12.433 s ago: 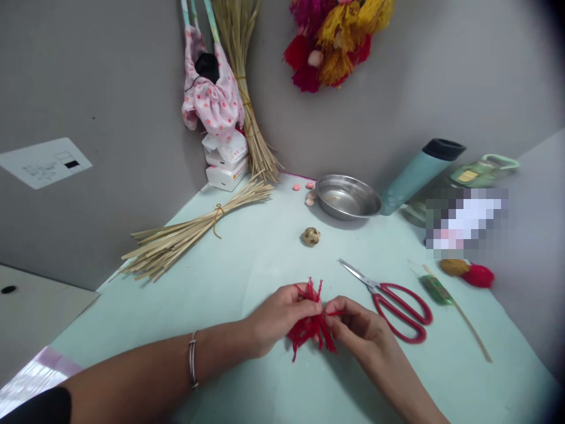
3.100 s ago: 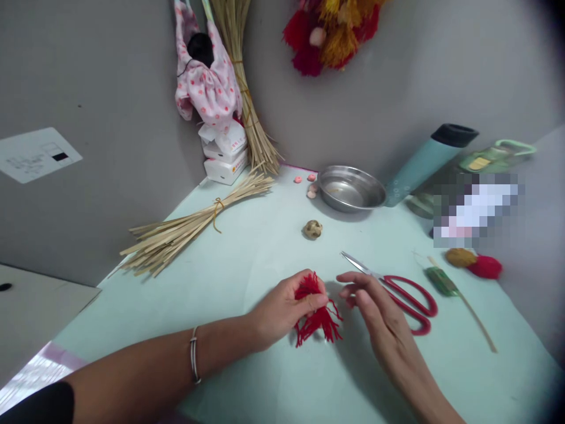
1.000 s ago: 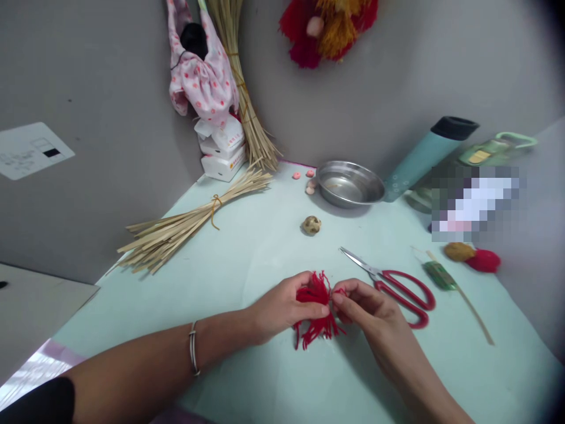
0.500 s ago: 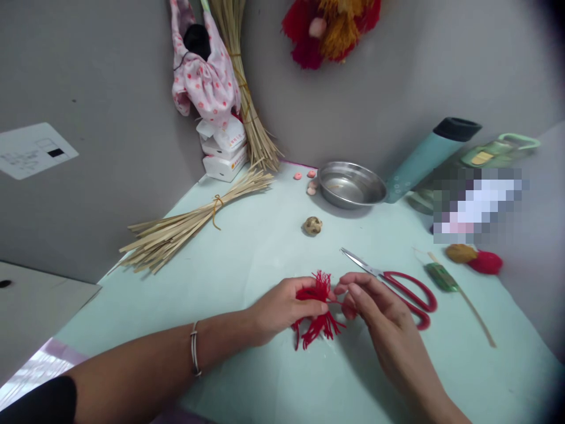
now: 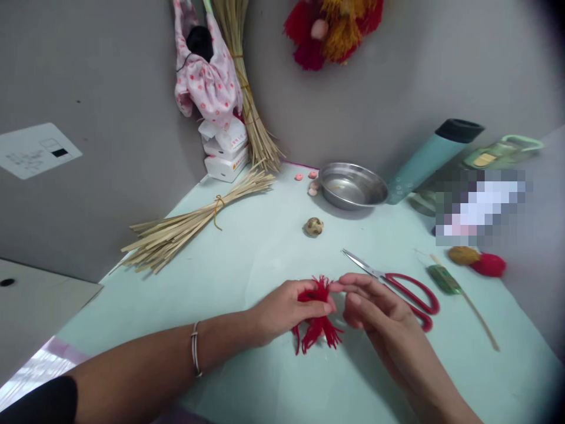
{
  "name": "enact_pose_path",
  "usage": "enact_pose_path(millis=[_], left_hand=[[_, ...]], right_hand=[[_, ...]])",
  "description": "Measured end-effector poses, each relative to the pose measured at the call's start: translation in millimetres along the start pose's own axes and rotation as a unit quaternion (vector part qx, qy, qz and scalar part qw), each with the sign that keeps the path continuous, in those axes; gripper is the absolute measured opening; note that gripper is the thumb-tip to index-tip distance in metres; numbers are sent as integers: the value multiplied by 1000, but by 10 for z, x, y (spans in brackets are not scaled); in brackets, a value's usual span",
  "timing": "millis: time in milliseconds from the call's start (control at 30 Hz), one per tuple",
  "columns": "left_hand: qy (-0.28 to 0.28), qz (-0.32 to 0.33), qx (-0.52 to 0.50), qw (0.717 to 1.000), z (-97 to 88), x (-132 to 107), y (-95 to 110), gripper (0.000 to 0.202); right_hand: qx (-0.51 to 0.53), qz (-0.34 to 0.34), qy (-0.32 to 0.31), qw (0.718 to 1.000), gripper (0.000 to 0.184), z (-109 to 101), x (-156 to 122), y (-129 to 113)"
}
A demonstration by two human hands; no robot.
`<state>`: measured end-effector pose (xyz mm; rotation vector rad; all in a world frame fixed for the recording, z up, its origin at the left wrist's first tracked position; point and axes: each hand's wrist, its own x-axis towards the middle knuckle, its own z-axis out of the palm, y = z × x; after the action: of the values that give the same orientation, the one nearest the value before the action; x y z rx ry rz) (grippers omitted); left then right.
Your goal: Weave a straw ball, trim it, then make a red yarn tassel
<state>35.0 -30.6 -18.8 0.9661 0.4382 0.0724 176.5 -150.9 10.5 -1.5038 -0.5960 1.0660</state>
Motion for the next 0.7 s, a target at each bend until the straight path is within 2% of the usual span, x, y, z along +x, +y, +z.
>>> enact_pose_path(millis=[133,333,433,567,700], left_hand=[[38,19,-2,999,5,4,-8,31],[56,66,12,996,-6,11,-26,29],[33,61,-7,998,-12,8,-26,31],[36,52,5,998,-3,1,-7,29],[27,46,11,999,3,1,-5,29]], right_hand=[[-84,-27,18,996,24,7,-9,-1],[-183,-18,-74,980,23,69,-30,68],[-185,-35,-53,981,21,81,-38,61],[-169,-52,2,984,21,82,-45,9],[-169,-54,7,984,22,60,-40,14]])
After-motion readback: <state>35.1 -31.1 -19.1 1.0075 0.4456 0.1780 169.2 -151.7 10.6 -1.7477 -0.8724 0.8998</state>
